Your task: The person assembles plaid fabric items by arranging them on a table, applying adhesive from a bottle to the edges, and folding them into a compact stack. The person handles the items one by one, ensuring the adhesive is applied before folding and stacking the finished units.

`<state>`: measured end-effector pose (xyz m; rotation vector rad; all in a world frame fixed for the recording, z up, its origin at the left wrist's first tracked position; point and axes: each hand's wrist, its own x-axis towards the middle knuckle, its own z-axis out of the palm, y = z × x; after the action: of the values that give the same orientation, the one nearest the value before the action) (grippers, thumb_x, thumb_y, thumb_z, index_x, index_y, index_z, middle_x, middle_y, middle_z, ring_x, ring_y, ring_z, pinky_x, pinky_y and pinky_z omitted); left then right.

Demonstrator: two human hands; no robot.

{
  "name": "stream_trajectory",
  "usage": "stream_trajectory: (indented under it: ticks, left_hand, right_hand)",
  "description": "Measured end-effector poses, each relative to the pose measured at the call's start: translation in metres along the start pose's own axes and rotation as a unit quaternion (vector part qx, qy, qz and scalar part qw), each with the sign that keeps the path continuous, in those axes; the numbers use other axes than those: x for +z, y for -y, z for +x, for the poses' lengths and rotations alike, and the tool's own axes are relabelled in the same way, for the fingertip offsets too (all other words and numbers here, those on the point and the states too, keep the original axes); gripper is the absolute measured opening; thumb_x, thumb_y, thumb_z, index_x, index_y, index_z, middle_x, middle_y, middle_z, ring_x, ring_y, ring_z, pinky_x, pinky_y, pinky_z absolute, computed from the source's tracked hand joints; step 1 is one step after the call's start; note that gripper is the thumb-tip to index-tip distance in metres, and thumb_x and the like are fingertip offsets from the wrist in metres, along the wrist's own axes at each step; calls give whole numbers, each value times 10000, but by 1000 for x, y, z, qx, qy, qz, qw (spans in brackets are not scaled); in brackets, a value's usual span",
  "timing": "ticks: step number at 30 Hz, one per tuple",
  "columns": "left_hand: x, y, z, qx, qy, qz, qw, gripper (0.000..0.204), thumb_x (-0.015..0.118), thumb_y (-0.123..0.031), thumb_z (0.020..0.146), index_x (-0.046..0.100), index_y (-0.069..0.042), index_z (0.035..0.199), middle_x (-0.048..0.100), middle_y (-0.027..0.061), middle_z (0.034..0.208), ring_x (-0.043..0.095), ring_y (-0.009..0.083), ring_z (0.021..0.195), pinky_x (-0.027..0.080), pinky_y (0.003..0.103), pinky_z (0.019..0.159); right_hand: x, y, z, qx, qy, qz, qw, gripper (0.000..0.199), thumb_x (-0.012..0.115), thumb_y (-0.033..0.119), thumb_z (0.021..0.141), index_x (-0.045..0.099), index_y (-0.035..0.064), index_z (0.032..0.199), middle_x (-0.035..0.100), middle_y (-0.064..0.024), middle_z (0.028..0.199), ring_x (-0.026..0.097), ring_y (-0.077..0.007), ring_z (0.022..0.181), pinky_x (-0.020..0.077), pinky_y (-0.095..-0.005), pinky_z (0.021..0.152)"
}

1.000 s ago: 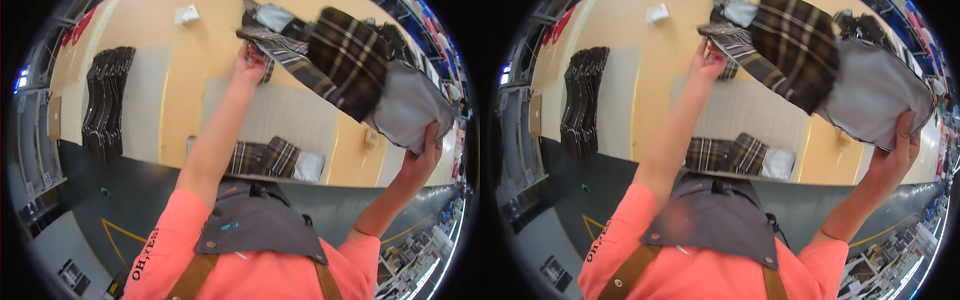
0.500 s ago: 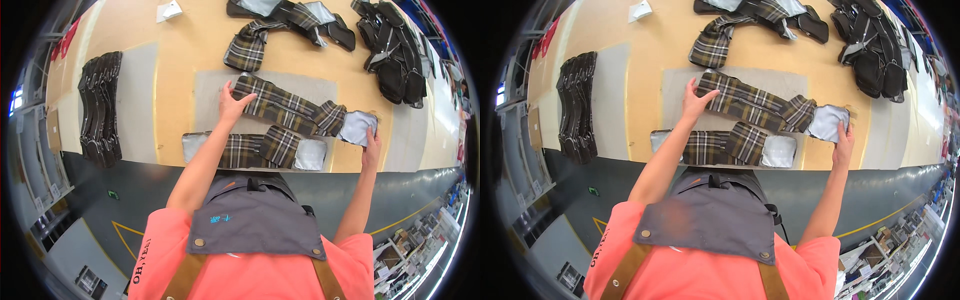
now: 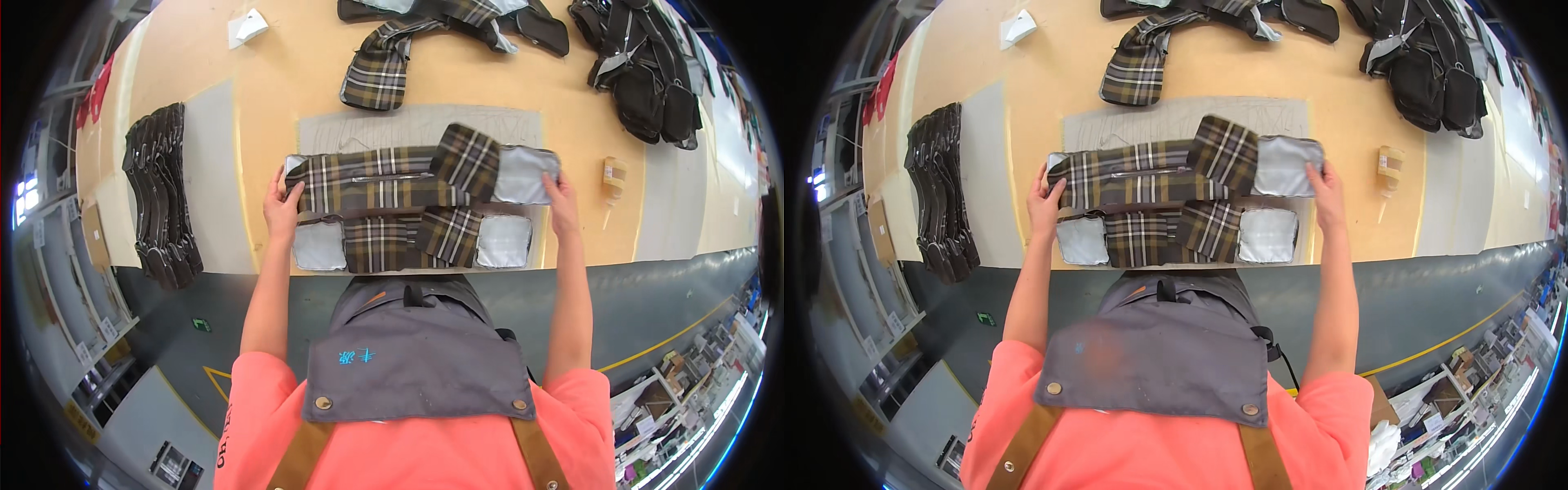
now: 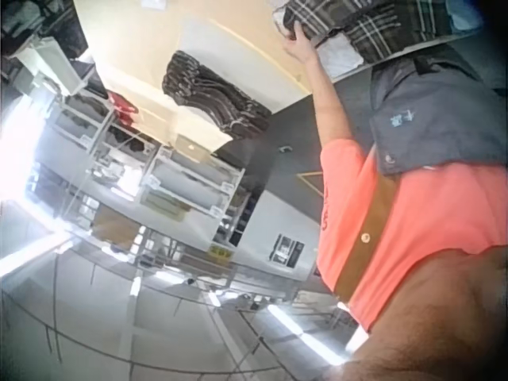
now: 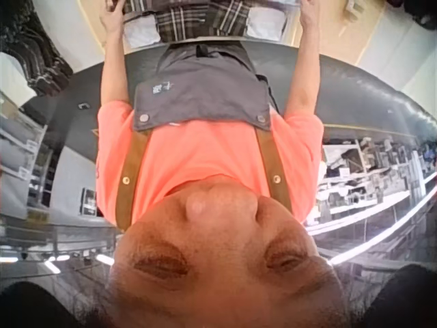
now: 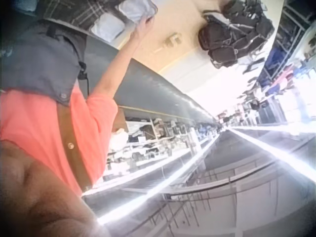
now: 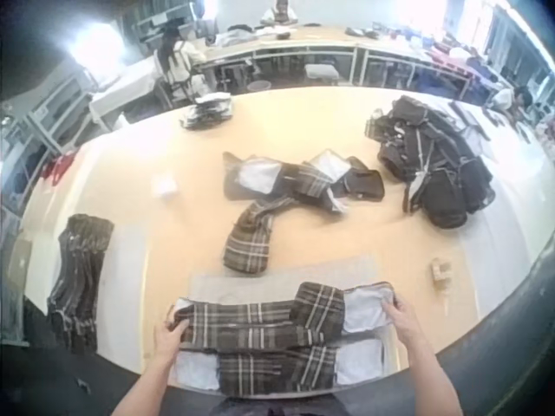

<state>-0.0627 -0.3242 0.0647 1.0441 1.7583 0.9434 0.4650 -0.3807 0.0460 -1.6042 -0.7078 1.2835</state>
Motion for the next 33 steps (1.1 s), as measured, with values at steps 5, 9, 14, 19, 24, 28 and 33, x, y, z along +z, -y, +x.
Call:
stream_trajectory:
  ticks: [5,9,14,19,24,28,33]
  left_hand:
    - [-7,27,-8,199,-77,378,901,664,706,-111,811,443,-198,1415,574,156,1039,584,295,929,477,385,800]
    - [-3,27,-8,241,-77,390,885,603,714,-109,786,527,-192,1353,533,114,1035,526,306,956,459,387,824]
    - [7,22,-3,174,-93,390,899,285,757,-111,724,669,-142,994,540,65,1000,524,273,972,465,389,812]
    - [-2,29,-1,217,-111,397,885,168,758,-134,730,652,-78,848,593,91,1011,565,287,973,461,396,823]
    - [19,-28,-32,101,-61,205,971,234,726,-227,816,626,-30,891,651,105,909,612,248,832,483,346,740]
    - [87,-47,-56,103,34,110,988,254,689,-246,860,608,-7,889,651,127,765,613,234,646,487,325,620]
    - [137,-21,-55,189,176,159,953,282,747,-268,790,636,-38,912,631,122,836,607,257,810,499,329,673]
  right_hand:
    - [34,-12,-5,-207,-128,-508,826,453,689,227,849,529,55,1236,573,-100,1144,509,-275,1088,400,-407,930]
    - [111,32,-34,-353,-46,-520,776,507,720,265,798,527,112,1240,550,-85,1149,490,-282,1084,390,-421,906]
    - [167,8,-38,-315,35,-556,768,386,727,257,771,581,127,1104,570,-36,1051,514,-257,1015,382,-387,848]
    - [171,-22,-26,-362,63,-521,771,220,695,221,795,581,133,962,562,-14,940,523,-224,934,377,-380,777]
    - [165,-2,-49,-191,-92,-70,975,125,489,159,989,517,41,1018,616,-104,1228,603,-154,963,460,-274,861]
    - [180,-11,-59,-258,-1,-150,954,115,525,133,961,528,37,1025,626,-126,1208,614,-243,1025,444,-347,944]
    - [185,-19,-48,-345,148,-328,867,201,612,137,900,562,41,1070,643,-119,1111,588,-317,1073,448,-422,943]
